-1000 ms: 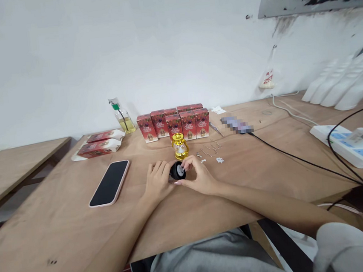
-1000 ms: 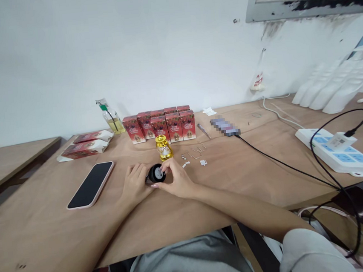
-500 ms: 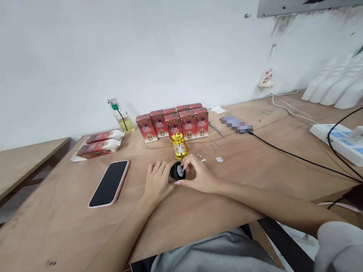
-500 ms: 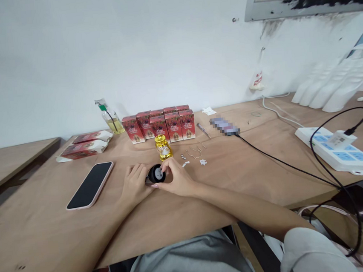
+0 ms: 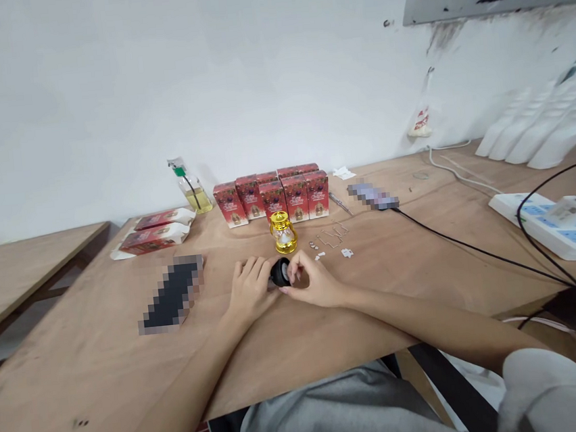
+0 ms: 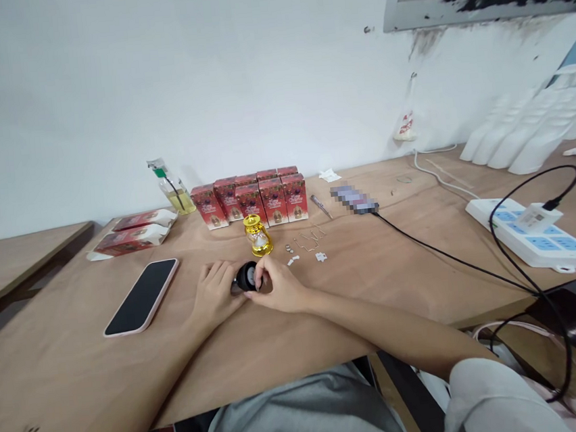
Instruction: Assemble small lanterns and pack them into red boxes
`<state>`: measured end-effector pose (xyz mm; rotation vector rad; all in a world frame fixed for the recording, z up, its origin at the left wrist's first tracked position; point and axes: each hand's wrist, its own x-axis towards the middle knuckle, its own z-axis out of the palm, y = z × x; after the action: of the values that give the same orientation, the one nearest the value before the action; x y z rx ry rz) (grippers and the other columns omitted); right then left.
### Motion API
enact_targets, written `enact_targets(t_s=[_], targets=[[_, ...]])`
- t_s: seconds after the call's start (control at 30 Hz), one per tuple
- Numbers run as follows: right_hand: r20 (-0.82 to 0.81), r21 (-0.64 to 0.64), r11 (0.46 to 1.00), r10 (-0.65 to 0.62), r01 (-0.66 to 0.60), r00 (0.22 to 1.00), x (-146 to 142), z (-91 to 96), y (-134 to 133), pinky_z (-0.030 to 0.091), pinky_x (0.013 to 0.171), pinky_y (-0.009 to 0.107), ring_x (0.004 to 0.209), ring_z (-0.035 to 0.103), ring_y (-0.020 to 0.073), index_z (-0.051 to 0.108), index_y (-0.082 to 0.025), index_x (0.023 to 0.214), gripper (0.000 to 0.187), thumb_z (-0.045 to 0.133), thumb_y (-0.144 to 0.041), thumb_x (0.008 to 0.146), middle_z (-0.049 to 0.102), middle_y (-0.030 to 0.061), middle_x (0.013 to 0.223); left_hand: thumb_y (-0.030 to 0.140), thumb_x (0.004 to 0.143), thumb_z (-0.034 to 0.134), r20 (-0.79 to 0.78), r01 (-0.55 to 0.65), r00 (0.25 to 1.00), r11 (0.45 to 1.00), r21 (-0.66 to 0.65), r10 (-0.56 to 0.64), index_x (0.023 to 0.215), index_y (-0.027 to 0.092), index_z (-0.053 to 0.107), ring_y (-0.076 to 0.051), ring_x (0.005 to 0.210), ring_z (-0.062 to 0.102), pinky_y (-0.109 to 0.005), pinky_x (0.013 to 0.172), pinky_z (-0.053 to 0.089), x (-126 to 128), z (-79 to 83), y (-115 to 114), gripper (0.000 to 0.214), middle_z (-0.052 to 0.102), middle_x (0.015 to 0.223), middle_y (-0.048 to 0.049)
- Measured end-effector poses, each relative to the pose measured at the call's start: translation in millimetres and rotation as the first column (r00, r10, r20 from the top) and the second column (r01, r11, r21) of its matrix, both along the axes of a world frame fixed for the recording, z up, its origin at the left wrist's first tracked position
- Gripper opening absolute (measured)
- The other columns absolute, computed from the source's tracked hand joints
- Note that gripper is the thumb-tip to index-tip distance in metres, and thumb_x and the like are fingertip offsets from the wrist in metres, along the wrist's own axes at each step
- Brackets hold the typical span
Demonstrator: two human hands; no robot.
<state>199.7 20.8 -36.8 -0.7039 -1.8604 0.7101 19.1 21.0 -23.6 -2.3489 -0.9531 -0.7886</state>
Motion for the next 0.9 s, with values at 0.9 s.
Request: enact_targets(t_s=[0.9], targets=[[0.393, 0.355, 0.920, -0.308, 0.166, 0.867, 5.7, 0.6, 1.9, 0.046, 0.069, 0.036, 0.077, 0.055, 0.0228, 0.046, -0.018, 0.093, 0.042, 0.060, -0.054, 0.078, 0.057, 0.0089, 0.088, 0.030, 0.088, 0.041, -0.124, -0.016, 0.992, 0.995, 0.095, 0.028, 0.108, 0.010, 0.057, -0.024, 0.080, 0.053, -0.036, 0.071, 0.032, 1.8, -1.2, -2.3, 0.032, 0.066, 0.086, -0.0109]])
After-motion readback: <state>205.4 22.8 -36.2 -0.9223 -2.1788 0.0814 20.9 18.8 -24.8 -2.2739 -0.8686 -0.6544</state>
